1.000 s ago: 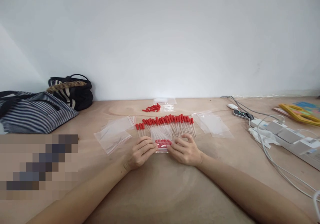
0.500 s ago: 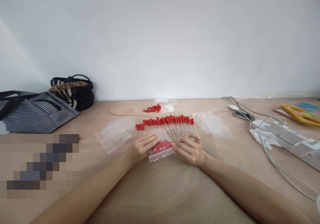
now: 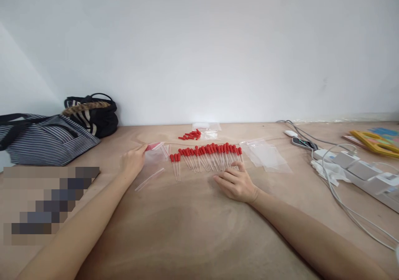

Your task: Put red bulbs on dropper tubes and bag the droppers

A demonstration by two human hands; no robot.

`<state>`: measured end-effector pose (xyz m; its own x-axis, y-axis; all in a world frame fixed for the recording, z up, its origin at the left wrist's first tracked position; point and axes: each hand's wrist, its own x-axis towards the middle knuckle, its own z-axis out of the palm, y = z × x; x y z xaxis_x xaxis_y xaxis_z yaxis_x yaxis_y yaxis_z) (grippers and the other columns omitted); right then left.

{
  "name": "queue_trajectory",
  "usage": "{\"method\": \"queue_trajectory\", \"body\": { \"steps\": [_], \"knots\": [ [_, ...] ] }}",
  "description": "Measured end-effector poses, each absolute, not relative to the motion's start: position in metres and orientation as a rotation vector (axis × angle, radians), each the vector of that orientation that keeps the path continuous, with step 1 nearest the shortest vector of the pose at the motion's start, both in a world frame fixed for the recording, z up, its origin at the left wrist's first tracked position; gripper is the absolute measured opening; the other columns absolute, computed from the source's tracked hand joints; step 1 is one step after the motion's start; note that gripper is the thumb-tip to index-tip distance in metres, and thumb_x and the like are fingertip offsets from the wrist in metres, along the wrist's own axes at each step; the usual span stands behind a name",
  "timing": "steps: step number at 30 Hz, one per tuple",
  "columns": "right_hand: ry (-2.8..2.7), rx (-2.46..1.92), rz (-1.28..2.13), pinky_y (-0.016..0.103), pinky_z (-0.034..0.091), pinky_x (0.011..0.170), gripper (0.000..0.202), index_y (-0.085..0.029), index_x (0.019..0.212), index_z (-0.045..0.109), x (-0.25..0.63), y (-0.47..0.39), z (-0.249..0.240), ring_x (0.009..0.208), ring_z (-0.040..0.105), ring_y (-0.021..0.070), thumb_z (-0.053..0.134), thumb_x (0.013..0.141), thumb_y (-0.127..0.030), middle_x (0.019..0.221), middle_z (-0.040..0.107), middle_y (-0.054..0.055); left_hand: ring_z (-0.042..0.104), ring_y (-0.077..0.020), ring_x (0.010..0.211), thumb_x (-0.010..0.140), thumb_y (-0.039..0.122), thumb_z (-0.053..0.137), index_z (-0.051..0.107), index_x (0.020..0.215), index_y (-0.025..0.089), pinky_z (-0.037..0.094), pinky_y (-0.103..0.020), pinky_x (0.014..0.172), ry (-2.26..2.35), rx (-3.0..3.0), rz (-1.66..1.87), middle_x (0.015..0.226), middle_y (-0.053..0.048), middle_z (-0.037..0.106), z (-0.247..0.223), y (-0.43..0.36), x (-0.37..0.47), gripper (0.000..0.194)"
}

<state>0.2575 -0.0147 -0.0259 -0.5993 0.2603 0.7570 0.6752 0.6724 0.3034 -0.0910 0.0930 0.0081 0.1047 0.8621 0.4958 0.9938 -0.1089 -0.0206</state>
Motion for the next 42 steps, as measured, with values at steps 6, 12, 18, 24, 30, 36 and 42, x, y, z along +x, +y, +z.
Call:
{"method": "queue_trajectory", "body": {
  "steps": [6,12,18,24,30,36,42],
  "knots": [
    [-2.225,-0.751,-0.746,0.034,0.029,0.079,0.014,-0.019,0.082,0.059,0.259,-0.016,-0.025,0.062,0.047,0.0093,0.048,0.078,-0.011,0.068,0.059,-0.001,0.057,-0.0229,0.101,0.072,0.016,0.036,0.061,0.103,0.018,0.043,-0.033,0.086,-1.721,-2.381,-0.351,0.109,-0.005,0.064,0.010,0.108,-0.108,0.040],
    [-2.238,-0.765,-0.694,0.034,0.028,0.080,0.016,-0.018,0.079,0.060,0.258,-0.015,-0.023,0.063,0.047,0.0098,0.045,0.078,-0.011,0.068,0.059,-0.001,0.056,-0.0244,0.096,0.075,0.037,0.046,0.057,0.099,0.019,0.043,-0.036,0.084,-1.447,-2.675,-0.459,0.104,-0.008,0.062,0.023,0.057,-0.108,0.032],
    [-2.273,-0.747,-0.669,0.034,0.028,0.079,0.016,-0.017,0.079,0.060,0.259,-0.013,-0.024,0.064,0.046,0.0103,0.045,0.076,-0.009,0.069,0.059,0.000,0.054,-0.0178,0.069,0.082,0.038,0.040,0.051,0.072,0.019,0.043,-0.028,0.064,-1.383,-2.734,-0.458,0.078,-0.003,0.057,0.014,0.010,-0.098,0.024],
    [-2.297,-0.772,-0.614,0.033,0.028,0.079,0.018,-0.017,0.076,0.060,0.259,-0.013,-0.025,0.065,0.046,0.0105,0.044,0.077,-0.010,0.069,0.058,0.000,0.052,-0.0173,0.057,0.081,0.030,0.037,0.047,0.056,0.019,0.039,-0.027,0.056,-1.548,-2.741,-0.340,0.061,-0.001,0.052,0.011,-0.002,-0.088,0.029],
    [-2.275,-0.805,-0.539,0.033,0.027,0.078,0.017,-0.018,0.077,0.061,0.259,-0.013,-0.025,0.066,0.046,0.0116,0.045,0.078,-0.012,0.063,0.057,0.000,0.045,-0.0129,0.048,0.076,0.029,0.040,0.040,0.046,0.017,0.030,-0.023,0.047,-1.761,-2.953,-0.275,0.048,0.002,0.046,0.019,-0.043,-0.015,0.032],
    [-2.286,-0.896,-0.365,0.034,0.026,0.076,0.017,-0.018,0.077,0.061,0.261,-0.014,-0.026,0.067,0.044,0.0127,0.046,0.078,-0.014,0.063,0.058,0.000,0.047,-0.0118,0.051,0.079,0.040,0.042,0.047,0.052,0.016,0.034,-0.023,0.051,-1.783,-3.145,-0.266,0.052,0.003,0.049,0.025,-0.047,0.040,0.036],
    [-2.412,-0.885,0.059,0.032,0.027,0.072,0.016,-0.023,0.089,0.062,0.245,-0.029,-0.018,0.076,0.047,0.0140,0.052,0.080,-0.029,0.075,0.059,0.001,0.042,-0.0298,0.111,0.062,0.059,0.060,0.044,0.115,0.016,0.035,-0.043,0.092,-1.259,-3.217,-0.456,0.121,-0.014,0.046,0.017,-0.038,0.021,0.070]
  ]
}}
